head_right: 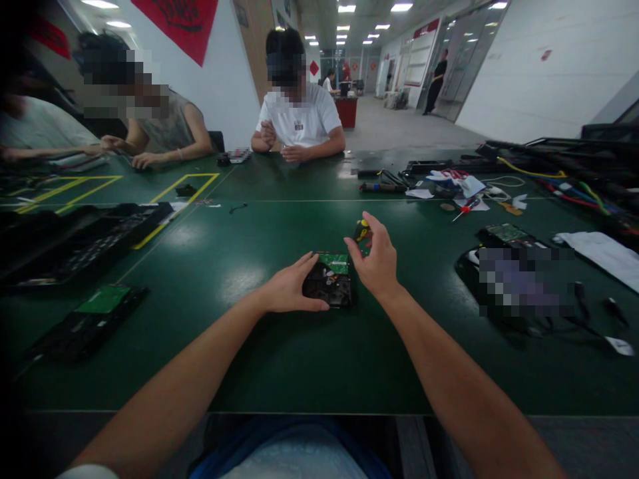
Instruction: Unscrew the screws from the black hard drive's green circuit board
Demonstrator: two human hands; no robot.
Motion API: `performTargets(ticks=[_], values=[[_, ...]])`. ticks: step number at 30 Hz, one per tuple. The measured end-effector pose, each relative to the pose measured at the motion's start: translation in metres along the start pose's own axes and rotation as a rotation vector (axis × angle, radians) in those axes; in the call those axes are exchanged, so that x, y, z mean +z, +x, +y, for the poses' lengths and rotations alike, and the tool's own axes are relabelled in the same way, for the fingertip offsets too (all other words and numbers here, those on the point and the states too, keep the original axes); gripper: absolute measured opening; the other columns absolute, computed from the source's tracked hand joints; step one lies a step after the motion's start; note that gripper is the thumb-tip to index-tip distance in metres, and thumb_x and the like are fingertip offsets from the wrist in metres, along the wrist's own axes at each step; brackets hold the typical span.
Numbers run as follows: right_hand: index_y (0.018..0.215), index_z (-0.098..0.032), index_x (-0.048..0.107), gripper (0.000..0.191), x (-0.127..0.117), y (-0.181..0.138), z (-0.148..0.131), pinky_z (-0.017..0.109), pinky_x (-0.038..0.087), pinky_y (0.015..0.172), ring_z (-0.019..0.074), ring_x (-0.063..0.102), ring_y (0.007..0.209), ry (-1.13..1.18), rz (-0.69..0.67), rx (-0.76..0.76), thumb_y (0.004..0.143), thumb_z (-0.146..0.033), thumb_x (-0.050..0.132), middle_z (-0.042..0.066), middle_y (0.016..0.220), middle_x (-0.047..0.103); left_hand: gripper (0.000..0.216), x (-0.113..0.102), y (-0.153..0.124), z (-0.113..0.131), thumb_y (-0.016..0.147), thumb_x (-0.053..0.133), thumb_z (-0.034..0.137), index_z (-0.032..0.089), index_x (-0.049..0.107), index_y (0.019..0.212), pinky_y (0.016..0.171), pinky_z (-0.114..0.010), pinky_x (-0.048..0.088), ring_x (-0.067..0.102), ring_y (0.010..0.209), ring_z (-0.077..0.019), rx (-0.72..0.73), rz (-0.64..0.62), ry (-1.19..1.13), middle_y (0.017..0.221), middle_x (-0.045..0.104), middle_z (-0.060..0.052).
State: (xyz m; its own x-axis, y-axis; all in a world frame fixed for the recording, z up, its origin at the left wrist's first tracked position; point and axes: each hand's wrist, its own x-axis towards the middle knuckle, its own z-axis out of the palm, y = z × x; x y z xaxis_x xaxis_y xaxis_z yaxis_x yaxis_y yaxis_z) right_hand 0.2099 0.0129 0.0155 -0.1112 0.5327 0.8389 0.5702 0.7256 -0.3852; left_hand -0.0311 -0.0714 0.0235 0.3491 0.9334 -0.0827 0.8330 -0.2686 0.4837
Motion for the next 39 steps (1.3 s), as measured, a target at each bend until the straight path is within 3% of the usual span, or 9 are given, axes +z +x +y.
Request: performTargets(ticks=[7,13,19,27,35,39], values=[[0.166,-0.033,0.028,0.07,0.0001,-0.0007,-0.0056,0.053,0.063,0.1,0.0256,0.074,0.102,0.06,-0.072,-0.021,0.102,-0.033,0.059,0.013,0.147,0.061,0.143,0.0007,0.0012,-0.0017,0.067,0.069,0.092,0.01,0.015,0.171,0.128,-0.051,0.033,0.027,0.16,-0.0437,-0.006,-0.007,0.005,0.177,0.009,-0.023],[0.161,-0.035,0.038,0.069,-0.0005,-0.0001,-0.0031,0.047,0.067,0.085,0.0245,0.069,0.098,0.015,-0.045,-0.047,0.098,-0.034,0.066,0.011,0.136,0.063,0.145,-0.0002,0.001,-0.0012,0.067,0.068,0.093,0.007,0.015,0.17,0.129,-0.05,0.032,0.026,0.161,-0.043,-0.012,-0.022,0.01,0.177,0.009,-0.026],[0.164,-0.033,0.031,0.068,-0.0016,0.0,-0.0051,0.052,0.064,0.099,0.0253,0.072,0.103,0.041,-0.056,-0.043,0.102,-0.029,0.056,0.013,0.147,0.059,0.141,0.0002,0.0012,-0.0018,0.068,0.071,0.09,0.008,0.016,0.17,0.129,-0.049,0.032,0.024,0.162,-0.0405,0.022,0.011,-0.004,0.176,0.016,-0.024],[0.162,-0.032,0.037,0.067,-0.0018,-0.0004,-0.0059,0.045,0.067,0.084,0.0229,0.069,0.095,0.046,-0.033,-0.059,0.1,-0.03,0.063,0.012,0.135,0.061,0.144,-0.0005,0.0002,-0.001,0.069,0.072,0.088,0.007,0.009,0.17,0.13,-0.049,0.031,0.024,0.163,-0.0389,0.037,0.02,-0.035,0.177,0.015,-0.024],[0.164,-0.034,0.034,0.061,-0.001,-0.0011,-0.0024,0.051,0.064,0.093,0.0253,0.069,0.103,0.089,-0.073,-0.037,0.106,-0.029,0.05,0.013,0.138,0.059,0.142,0.0014,0.0006,-0.0019,0.068,0.069,0.091,0.008,0.017,0.17,0.13,-0.049,0.028,0.023,0.162,-0.0411,0.005,0.003,-0.012,0.176,0.012,-0.025],[0.162,-0.033,0.038,0.06,-0.0021,0.0007,-0.003,0.05,0.064,0.089,0.0248,0.066,0.098,0.029,-0.033,-0.05,0.105,-0.031,0.055,0.012,0.129,0.06,0.142,0.0017,0.0025,-0.0027,0.069,0.069,0.091,0.007,0.016,0.17,0.131,-0.048,0.027,0.016,0.164,-0.0383,0.023,-0.006,-0.001,0.176,0.015,-0.025]])
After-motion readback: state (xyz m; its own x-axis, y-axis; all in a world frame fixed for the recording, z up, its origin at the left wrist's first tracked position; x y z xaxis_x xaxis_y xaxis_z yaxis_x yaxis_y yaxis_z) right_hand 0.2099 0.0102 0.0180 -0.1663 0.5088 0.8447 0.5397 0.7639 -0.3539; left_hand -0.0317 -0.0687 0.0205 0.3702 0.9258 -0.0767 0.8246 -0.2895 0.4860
